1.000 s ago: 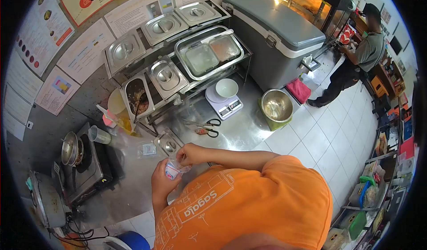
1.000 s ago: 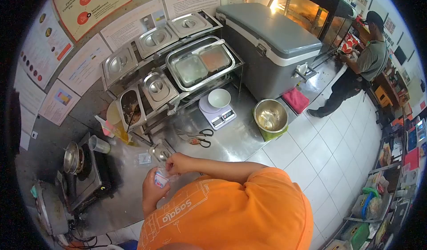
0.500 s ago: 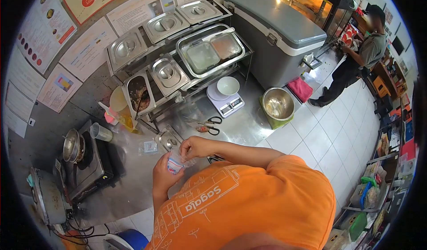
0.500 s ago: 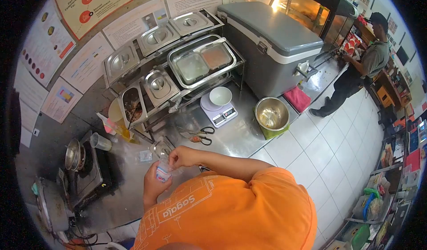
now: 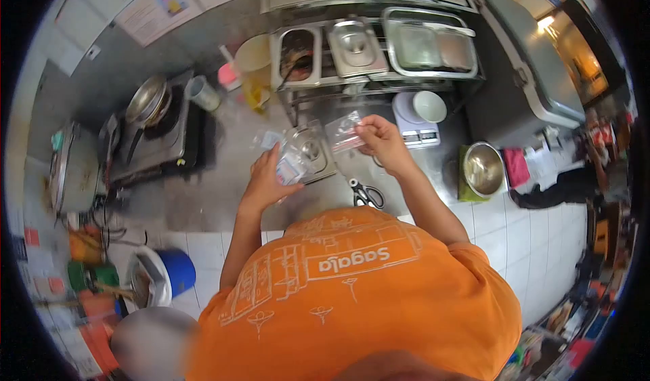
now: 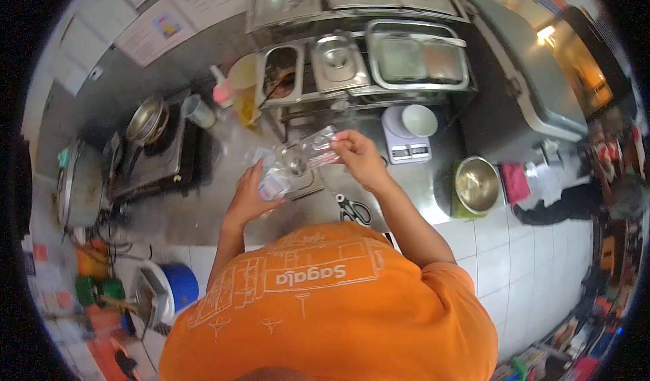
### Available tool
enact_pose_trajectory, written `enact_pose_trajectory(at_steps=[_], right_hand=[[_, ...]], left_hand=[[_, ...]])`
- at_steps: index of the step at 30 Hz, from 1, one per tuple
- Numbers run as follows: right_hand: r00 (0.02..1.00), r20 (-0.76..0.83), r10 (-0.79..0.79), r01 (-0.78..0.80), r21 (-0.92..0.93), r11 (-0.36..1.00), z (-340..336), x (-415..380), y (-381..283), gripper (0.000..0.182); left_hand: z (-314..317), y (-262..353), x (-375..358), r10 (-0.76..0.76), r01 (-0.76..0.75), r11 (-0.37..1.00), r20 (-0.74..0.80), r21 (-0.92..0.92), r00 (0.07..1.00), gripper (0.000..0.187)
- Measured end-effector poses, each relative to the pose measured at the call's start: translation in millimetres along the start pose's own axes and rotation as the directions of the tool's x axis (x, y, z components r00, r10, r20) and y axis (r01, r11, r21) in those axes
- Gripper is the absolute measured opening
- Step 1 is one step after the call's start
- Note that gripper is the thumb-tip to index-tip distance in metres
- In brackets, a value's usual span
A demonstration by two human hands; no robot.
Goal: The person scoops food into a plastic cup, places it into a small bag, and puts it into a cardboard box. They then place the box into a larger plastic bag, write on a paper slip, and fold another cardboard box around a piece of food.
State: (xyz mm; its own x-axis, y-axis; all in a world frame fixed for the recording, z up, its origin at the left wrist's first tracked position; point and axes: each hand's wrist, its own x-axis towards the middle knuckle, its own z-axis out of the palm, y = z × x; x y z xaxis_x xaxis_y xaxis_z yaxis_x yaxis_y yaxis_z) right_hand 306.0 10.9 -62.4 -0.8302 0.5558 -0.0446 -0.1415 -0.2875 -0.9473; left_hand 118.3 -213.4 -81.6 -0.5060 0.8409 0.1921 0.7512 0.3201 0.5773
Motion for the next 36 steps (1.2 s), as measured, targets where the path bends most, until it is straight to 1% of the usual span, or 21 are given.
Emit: enact_pose_trajectory(at_steps=[2,3,4,5,6,8,12,14,15,17,21,22,23,24,25,27,29,31,32,34,36], right_hand=[[0.999,0.031,0.042,-0.042,0.000,0.999,6,1,2,0.008],[0.998,0.021,0.067,-0.067,-0.004,0.998,10,1,3,0.010],[0.997,0.064,0.031,-0.032,0.016,0.999,15,0,6,0.011],[0.997,0.069,0.031,-0.032,0.010,0.999,18,0,9,0.011],[0.996,0.091,0.012,-0.013,0.007,1.000,20,0,14,0.011],[0.998,0.064,-0.020,0.022,-0.031,0.999,24,-1,17,0.012],[1.000,-0.023,0.014,-0.017,-0.134,0.991,30,-6,23,0.012],[0.999,-0.043,0.018,-0.020,-0.039,0.999,35,-10,25,0.010],[0.996,-0.084,-0.005,0.001,-0.043,0.999,37,-12,27,0.010],[1.000,-0.015,0.017,-0.017,0.012,1.000,39,-14,29,0.013],[0.995,-0.008,0.101,-0.101,-0.090,0.991,41,-15,25,0.021],[0.978,-0.155,-0.136,0.107,-0.185,0.977,42,-14,28,0.024],[0.887,-0.271,-0.374,0.290,-0.305,0.907,41,-13,29,0.027],[0.839,-0.279,-0.467,0.318,-0.445,0.837,41,-14,22,0.027],[0.836,-0.278,-0.472,0.321,-0.449,0.834,41,-17,16,0.027],[0.917,0.114,-0.384,0.367,-0.620,0.693,44,-26,3,0.031],[0.936,0.155,-0.317,0.347,-0.568,0.747,49,-29,4,0.029],[0.969,0.232,-0.090,0.193,-0.476,0.858,49,-27,3,0.027],[0.968,0.232,-0.095,0.198,-0.477,0.856,47,-25,7,0.027],[0.973,0.207,-0.106,0.164,-0.285,0.945,45,-22,13,0.022],[0.958,0.268,-0.102,0.188,-0.315,0.930,43,-25,9,0.021]], left_hand=[[0,17,4,0.120,-0.120,0.993,-0.059,0.006,0.991,0.068],[8,19,5,0.104,-0.103,0.995,-0.074,0.012,0.992,0.068],[20,19,7,-0.013,0.056,0.881,0.093,-0.471,0.996,0.058],[27,18,8,-0.022,0.256,0.535,0.290,-0.805,0.957,0.048],[27,22,8,-0.013,0.250,0.531,0.287,-0.809,0.958,0.048],[28,41,8,-0.021,0.393,0.463,0.434,-0.794,0.901,0.030],[36,57,6,-0.141,0.357,0.464,0.330,-0.811,0.933,0.021],[40,51,7,-0.169,0.272,0.543,0.214,-0.795,0.962,0.019],[41,48,9,-0.126,0.263,0.545,0.233,-0.796,0.964,0.019],[42,42,10,-0.273,0.241,0.449,0.125,-0.860,0.954,0.015],[35,45,12,-0.264,0.198,0.368,0.102,-0.908,0.959,0.012],[30,48,12,-0.280,0.211,0.394,0.102,-0.894,0.955,0.012],[28,50,13,-0.296,0.224,0.420,0.100,-0.880,0.950,0.014],[28,50,13,-0.290,0.218,0.420,0.098,-0.881,0.952,0.014],[29,49,12,-0.273,0.201,0.464,0.077,-0.863,0.959,0.015],[31,50,10,-0.256,0.189,0.505,0.063,-0.842,0.965,0.016],[33,51,9,-0.160,0.177,0.505,0.110,-0.844,0.981,0.013],[31,53,9,-0.139,0.170,0.518,0.114,-0.839,0.984,0.012],[29,53,9,-0.120,0.161,0.526,0.115,-0.835,0.986,0.011],[24,54,9,-0.128,0.195,0.535,0.149,-0.822,0.981,0.013],[21,57,8,-0.139,0.232,0.543,0.186,-0.807,0.973,0.015]])
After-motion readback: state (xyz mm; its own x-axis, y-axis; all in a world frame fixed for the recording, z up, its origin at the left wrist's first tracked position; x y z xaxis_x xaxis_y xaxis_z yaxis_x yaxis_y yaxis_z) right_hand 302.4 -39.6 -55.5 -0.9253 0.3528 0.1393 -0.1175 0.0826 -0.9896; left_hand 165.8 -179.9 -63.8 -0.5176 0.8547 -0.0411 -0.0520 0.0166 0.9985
